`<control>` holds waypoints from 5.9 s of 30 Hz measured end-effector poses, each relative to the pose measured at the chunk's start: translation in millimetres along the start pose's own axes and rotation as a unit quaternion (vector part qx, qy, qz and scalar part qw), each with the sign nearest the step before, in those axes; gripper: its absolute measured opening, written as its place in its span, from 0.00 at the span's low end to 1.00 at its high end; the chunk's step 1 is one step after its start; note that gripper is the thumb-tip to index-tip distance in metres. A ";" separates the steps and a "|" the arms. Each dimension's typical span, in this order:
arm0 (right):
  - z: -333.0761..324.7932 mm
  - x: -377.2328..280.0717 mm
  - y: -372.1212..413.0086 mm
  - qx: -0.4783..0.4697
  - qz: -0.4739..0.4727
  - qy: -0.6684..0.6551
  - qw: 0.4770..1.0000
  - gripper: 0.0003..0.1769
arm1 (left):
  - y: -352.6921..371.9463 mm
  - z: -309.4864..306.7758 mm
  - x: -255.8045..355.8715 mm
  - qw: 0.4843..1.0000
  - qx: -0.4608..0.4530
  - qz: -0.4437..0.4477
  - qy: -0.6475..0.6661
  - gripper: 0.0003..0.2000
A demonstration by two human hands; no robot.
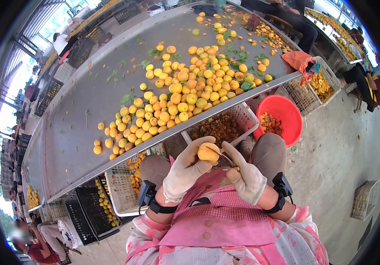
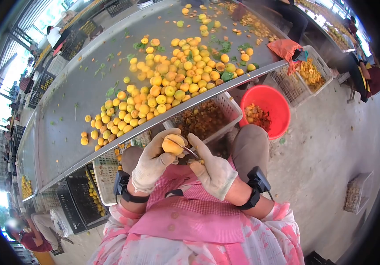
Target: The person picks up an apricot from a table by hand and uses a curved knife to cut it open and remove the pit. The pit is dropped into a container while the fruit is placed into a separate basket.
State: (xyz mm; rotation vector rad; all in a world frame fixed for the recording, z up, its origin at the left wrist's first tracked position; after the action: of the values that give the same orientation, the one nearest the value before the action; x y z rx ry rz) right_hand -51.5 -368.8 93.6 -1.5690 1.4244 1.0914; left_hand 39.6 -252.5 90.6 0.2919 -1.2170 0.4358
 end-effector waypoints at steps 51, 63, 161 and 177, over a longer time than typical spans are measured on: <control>-0.1 -6.2 5.3 0.048 -0.104 -0.026 0.993 0.41 | 12.7 48.5 42.0 0.899 0.101 0.062 -0.421 0.28; -0.4 -4.3 7.7 0.096 -0.103 0.039 0.989 0.40 | 11.8 47.6 0.2 0.988 0.085 0.007 0.132 0.30; 26.8 20.8 -4.9 -0.146 0.092 -0.477 0.862 0.48 | 134.5 -114.2 18.2 0.726 0.439 -0.109 -0.519 0.17; 48.2 28.0 6.8 -0.152 0.142 -0.422 0.882 0.46 | 39.7 9.2 -56.0 0.988 0.093 -0.118 0.027 0.15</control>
State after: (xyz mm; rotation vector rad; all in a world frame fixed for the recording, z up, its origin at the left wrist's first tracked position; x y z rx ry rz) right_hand -63.0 -335.2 50.1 -0.8507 0.8973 1.9415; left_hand -2.5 -230.9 40.1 0.5748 -1.0747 0.3493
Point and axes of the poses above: each hand's wrist, its own y-axis away from the middle knuckle, its own z-axis out of the palm, x = y × z, the point moved 8 cm from there along -y, towards the middle knuckle, and after that the axes turned 9 degrees about -x, right-handed, at the moved point
